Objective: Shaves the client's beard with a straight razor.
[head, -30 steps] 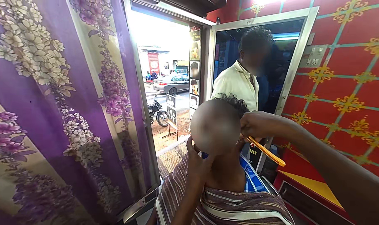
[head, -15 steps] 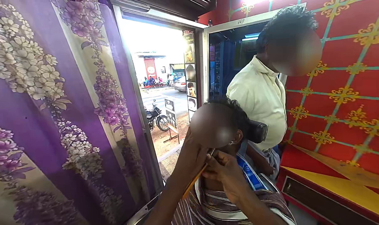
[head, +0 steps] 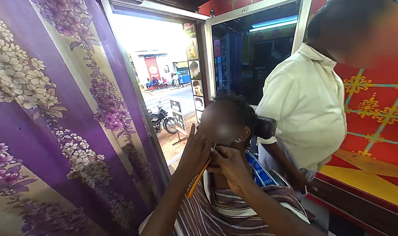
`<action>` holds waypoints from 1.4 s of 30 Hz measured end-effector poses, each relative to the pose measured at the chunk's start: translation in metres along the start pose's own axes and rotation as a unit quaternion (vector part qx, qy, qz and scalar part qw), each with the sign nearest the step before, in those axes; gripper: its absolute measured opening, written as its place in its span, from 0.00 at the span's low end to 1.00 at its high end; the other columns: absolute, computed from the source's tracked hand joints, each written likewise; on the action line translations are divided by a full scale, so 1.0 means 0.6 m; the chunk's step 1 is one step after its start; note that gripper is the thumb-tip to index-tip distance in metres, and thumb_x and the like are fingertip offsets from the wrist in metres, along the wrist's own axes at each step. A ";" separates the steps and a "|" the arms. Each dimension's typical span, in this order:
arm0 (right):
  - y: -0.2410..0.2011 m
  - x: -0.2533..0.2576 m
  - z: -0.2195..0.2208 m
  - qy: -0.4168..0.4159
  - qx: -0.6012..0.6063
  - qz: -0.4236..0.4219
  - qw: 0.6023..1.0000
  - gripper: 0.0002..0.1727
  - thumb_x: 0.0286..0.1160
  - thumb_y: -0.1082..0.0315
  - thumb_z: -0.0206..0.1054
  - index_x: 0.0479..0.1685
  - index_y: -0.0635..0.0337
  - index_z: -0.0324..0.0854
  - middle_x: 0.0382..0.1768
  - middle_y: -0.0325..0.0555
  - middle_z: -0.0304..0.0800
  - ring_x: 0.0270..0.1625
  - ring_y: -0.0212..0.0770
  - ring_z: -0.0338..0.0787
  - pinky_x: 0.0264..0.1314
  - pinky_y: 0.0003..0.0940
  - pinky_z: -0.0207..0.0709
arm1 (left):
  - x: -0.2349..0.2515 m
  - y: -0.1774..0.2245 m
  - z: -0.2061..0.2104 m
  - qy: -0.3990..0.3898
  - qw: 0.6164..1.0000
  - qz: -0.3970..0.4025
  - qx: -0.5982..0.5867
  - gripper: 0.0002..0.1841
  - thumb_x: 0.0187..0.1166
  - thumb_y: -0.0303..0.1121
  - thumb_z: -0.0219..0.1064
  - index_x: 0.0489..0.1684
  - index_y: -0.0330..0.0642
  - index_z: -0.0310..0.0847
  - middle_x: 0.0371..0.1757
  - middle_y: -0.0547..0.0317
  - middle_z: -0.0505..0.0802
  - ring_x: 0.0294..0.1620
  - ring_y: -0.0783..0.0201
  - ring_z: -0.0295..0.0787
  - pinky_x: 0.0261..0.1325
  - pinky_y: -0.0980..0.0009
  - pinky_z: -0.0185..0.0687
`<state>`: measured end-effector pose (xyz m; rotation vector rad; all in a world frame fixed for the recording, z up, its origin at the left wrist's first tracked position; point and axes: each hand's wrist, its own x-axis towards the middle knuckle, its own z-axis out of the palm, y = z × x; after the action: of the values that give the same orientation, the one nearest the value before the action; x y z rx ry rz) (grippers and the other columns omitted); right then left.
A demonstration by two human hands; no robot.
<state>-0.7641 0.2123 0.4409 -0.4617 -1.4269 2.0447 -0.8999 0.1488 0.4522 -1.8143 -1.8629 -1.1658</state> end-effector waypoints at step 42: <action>-0.105 0.011 -0.138 -0.202 -0.594 0.039 0.777 0.16 0.90 0.58 0.61 0.54 0.60 0.88 0.42 0.45 0.93 0.37 0.35 0.91 0.47 0.36 0.86 | -0.133 0.028 0.072 0.103 0.977 0.046 0.184 0.22 0.86 0.55 0.59 0.64 0.52 0.88 0.69 0.67 0.91 0.85 0.51 0.73 0.90 0.42 0.55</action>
<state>-0.7032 0.2918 0.4701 -0.5633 -2.9358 1.0309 -0.8570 0.1219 0.3752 -1.4985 -1.7213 -0.8694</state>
